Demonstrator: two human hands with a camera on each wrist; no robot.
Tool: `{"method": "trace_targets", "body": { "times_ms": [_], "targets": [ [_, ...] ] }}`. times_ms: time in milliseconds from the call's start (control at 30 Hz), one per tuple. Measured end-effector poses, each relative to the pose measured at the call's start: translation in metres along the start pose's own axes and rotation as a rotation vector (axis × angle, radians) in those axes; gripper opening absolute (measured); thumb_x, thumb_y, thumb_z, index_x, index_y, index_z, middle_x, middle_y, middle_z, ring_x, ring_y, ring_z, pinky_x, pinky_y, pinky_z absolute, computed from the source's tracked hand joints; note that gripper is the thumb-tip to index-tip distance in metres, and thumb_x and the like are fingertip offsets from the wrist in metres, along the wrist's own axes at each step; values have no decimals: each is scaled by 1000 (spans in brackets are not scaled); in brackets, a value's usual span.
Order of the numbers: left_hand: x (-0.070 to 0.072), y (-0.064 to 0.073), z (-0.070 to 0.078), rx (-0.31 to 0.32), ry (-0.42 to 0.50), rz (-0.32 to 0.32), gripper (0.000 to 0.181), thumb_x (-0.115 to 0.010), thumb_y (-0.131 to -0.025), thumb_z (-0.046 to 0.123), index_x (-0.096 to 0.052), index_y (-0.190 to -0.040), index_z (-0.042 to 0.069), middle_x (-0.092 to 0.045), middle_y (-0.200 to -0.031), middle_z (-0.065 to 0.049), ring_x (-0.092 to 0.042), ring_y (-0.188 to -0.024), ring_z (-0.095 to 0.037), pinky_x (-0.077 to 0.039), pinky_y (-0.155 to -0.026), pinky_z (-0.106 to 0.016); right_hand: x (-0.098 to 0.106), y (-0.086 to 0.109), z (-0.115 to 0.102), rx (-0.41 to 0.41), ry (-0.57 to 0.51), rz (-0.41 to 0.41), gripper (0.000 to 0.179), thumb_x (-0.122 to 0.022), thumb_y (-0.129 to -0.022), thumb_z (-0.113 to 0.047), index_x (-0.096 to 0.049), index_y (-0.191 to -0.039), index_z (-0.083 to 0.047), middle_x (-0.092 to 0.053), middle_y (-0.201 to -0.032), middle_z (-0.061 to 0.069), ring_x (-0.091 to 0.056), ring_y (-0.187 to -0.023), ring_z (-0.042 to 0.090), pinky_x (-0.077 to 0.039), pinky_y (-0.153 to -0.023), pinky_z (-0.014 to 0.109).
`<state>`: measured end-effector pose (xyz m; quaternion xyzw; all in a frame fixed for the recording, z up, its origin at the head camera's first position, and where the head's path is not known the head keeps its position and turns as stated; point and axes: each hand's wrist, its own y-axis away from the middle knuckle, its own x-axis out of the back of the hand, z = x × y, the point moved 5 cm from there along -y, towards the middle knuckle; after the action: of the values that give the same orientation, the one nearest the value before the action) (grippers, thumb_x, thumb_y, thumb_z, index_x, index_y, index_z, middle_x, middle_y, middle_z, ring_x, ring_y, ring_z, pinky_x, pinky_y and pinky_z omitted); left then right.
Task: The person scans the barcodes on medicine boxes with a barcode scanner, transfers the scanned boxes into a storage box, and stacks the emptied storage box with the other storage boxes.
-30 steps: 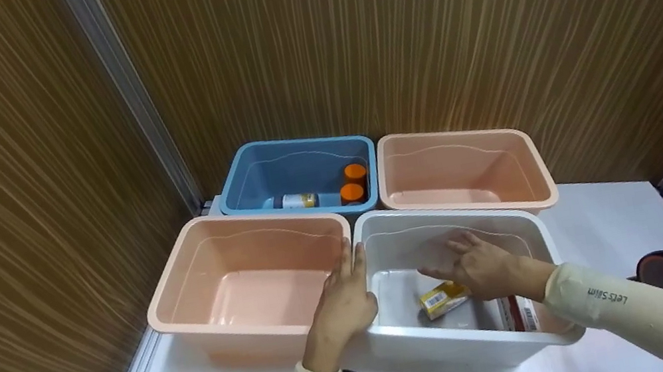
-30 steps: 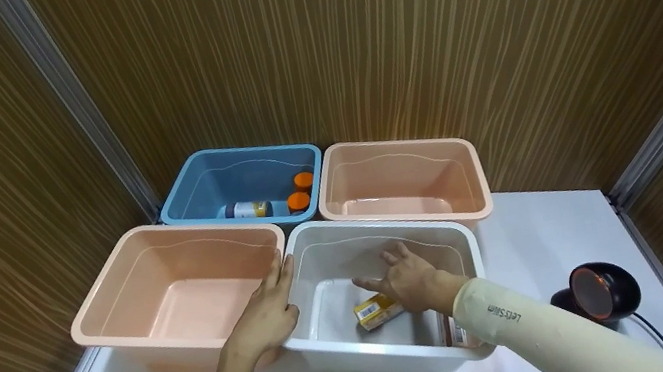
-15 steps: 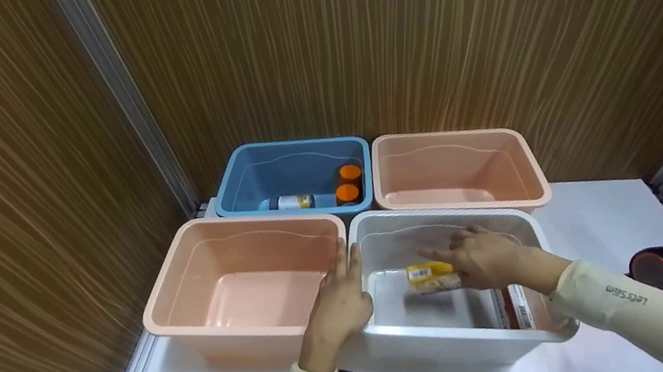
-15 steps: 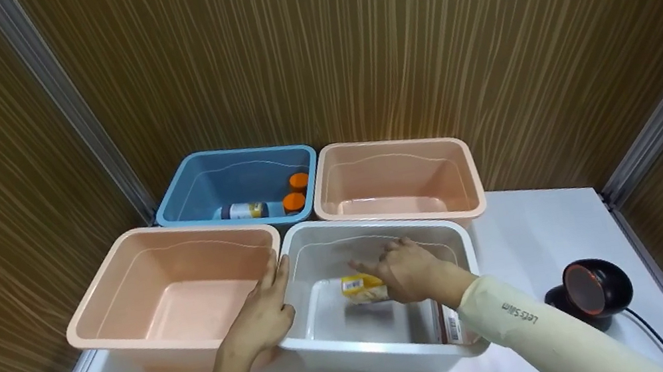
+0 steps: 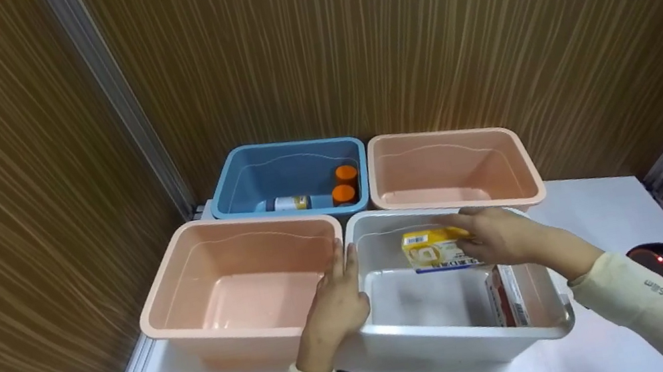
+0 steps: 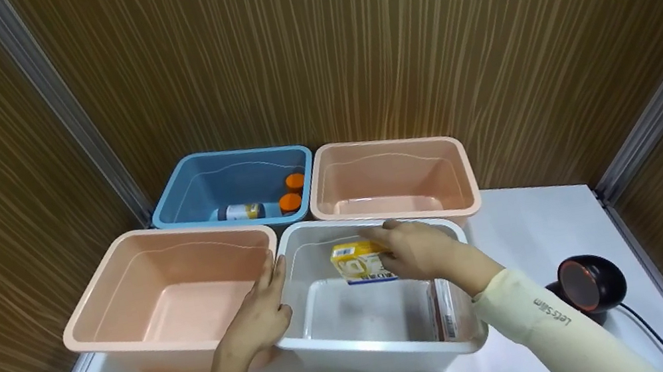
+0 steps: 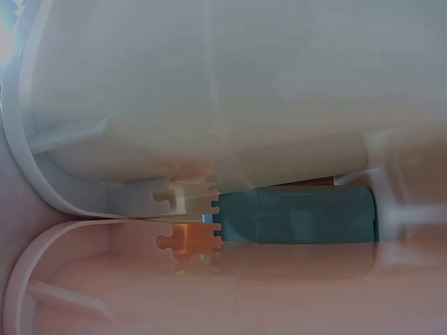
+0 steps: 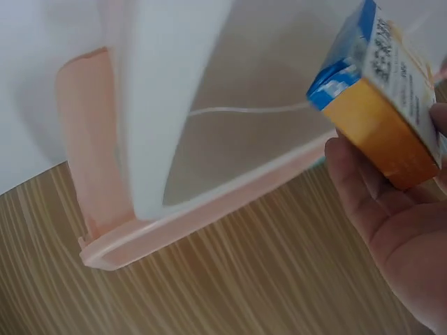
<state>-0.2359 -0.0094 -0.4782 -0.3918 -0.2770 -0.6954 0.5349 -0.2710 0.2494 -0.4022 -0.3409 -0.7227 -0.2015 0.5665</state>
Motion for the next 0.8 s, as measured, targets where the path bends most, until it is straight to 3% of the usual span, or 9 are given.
{"method": "trace_targets", "body": {
  "times_ms": [167, 333, 567, 800],
  "targets": [
    [0, 0, -1, -4, 10, 6, 78, -55, -94, 10, -17, -162, 5, 0, -168, -16, -15, -151, -34, -22, -118, -52, 13, 10, 4, -36, -66, 62, 41, -62, -99, -12, -60, -140, -11, -62, -115, 5, -57, -92, 18, -52, -80, 44],
    [1, 2, -3, -8, 6, 6, 78, -56, -94, 10, -17, -162, 5, -1, -168, -16, -17, -151, -35, -23, -118, -52, 22, 25, 7, -102, -186, 92, 43, -61, -101, -13, -58, -143, -7, -61, -128, 11, -60, -103, 23, -52, -89, 51],
    [4, 4, -4, 6, 17, 10, 79, -57, -94, 10, -17, -162, 6, -2, -169, -15, -18, -151, -36, -22, -117, -53, 40, 47, 11, -168, -204, 175, 42, -58, -103, -15, -57, -145, -8, -61, -114, 5, -56, -91, 19, -51, -73, 33],
    [3, 5, -5, 30, 28, -24, 79, -55, -96, 12, -13, -163, 8, 3, -169, -12, -14, -152, -34, -19, -119, -52, 53, 82, 23, -217, -210, 349, 41, -57, -102, -8, -58, -143, -6, -64, -115, 9, -58, -87, 15, -50, -69, 24]
  ]
}}
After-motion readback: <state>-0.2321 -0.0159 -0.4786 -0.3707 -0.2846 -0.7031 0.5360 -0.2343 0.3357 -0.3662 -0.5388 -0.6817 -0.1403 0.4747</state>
